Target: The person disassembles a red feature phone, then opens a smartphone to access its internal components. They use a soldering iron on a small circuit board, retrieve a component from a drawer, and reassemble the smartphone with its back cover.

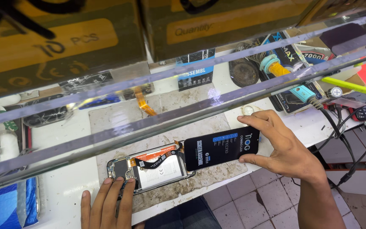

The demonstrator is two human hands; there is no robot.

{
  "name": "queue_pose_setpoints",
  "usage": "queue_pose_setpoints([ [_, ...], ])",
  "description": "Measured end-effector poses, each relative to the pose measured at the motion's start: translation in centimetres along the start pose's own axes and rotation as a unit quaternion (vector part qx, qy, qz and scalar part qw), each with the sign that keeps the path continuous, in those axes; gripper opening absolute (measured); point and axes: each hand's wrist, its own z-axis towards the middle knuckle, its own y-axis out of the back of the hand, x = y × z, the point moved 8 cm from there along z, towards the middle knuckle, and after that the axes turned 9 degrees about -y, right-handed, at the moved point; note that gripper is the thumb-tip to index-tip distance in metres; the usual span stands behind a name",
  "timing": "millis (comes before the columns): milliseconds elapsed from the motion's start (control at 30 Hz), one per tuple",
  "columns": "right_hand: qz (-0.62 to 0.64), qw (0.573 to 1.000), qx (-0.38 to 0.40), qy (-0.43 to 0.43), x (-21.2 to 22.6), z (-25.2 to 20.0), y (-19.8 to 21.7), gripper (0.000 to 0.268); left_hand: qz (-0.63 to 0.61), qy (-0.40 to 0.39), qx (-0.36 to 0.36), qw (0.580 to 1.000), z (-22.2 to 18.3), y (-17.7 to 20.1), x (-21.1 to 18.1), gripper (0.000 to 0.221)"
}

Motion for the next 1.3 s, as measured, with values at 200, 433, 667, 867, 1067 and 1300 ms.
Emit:
queue_pose_setpoints([
  [200,0.012,1.0,0.017,-0.011,-0.8,-0.1,-0.2,0.084,0.018,-0.002,0.013,1.0,0.6,0.2,-0.1,0.098],
  [433,0.005,0.996,0.081,0.041,0.3,0.7,-0.8,0.079,-0.033,-0.002,-0.012,0.999,3.1,2.9,-1.2,0.102],
  [667,-0.037,0.996,0.047,0.06,1.1,1.2,-0.1,0.082,-0.047,-0.033,-0.026,0.998,5.5,5.3,-2.6,0.104],
  [867,0.062,0.997,-0.011,0.049,2.3,0.7,-0.2,0.088,-0.072,-0.045,-0.065,0.994,6.0,6.6,-3.0,0.109],
  [1067,0.072,0.995,0.008,0.063,5.0,1.4,-3.2,0.092,-0.083,-0.024,-0.027,0.996,6.7,7.2,-2.8,0.116],
  [1300,0.064,0.996,0.03,0.052,7.8,2.4,-5.3,0.093,-0.162,0.018,-0.041,0.986,6.8,8.5,-1.3,0.115],
])
